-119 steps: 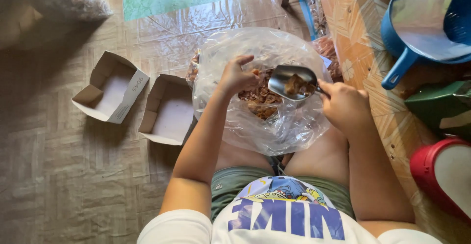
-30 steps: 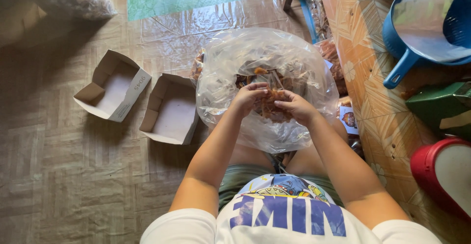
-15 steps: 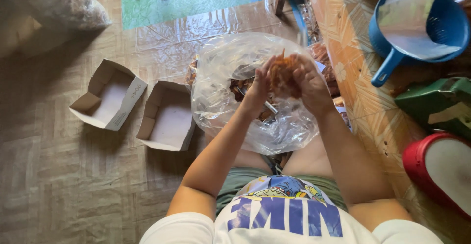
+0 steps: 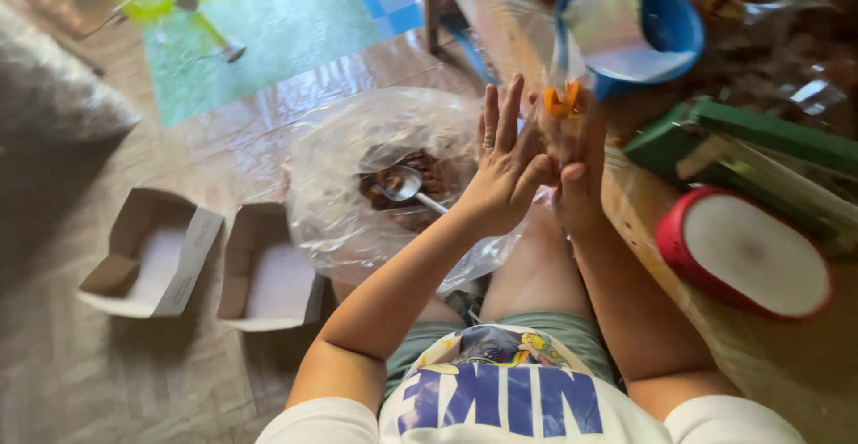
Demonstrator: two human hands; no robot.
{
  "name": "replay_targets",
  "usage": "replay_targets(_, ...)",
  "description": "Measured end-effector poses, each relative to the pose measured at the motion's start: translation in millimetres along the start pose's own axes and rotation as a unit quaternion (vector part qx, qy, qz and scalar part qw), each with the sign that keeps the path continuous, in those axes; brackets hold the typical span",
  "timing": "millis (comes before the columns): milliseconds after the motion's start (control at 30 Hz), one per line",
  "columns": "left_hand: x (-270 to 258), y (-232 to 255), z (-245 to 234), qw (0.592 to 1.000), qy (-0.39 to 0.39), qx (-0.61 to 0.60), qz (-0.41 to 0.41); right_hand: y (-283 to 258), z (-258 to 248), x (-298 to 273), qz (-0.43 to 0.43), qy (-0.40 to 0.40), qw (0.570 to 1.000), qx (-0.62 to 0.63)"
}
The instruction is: Scooping snacks from a large bulk container into small plastic bags and sealing them using a manual heat sealer.
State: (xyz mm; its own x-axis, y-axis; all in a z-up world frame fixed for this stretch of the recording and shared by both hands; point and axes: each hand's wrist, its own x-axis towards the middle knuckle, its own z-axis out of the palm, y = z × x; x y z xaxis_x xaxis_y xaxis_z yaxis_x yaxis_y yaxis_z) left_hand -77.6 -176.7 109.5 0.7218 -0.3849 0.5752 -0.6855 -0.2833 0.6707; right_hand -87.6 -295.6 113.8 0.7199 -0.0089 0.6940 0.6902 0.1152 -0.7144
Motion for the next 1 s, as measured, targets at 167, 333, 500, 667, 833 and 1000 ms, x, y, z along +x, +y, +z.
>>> replay_targets(167,34.4,32.5,57.3,0.956,-0.036,-0.288,0.048,-24.2,-78.6,-18.5,-0.051,0.035,0.981,-0.185)
replay_targets(333,52.1,80.9,136.3,0.898,-0.067,-0.432,0.052,-53.8,-124.1,-42.1,-0.048,0.166,0.971,-0.165)
replay_targets(500,61.4,111.2,202.5,0.912,-0.044,-0.388,0.128,-75.0,-185.3,-67.4,-0.068,0.193,0.949,-0.238)
replay_targets(667,39.8,96.8,258.2,0.909,-0.037,-0.413,0.045,-95.8,-184.2,-76.7,-0.009,0.237,0.914,-0.33)
replay_targets(833,46.9,90.0,270.4,0.91,0.018,-0.415,0.02,-90.5,-193.4,-80.4,-0.018,0.302,0.907,-0.293)
replay_targets(1000,65.2,93.3,246.4,0.934,0.022,-0.353,0.047,-90.5,-197.1,-84.1,-0.014,0.295,0.901,-0.318)
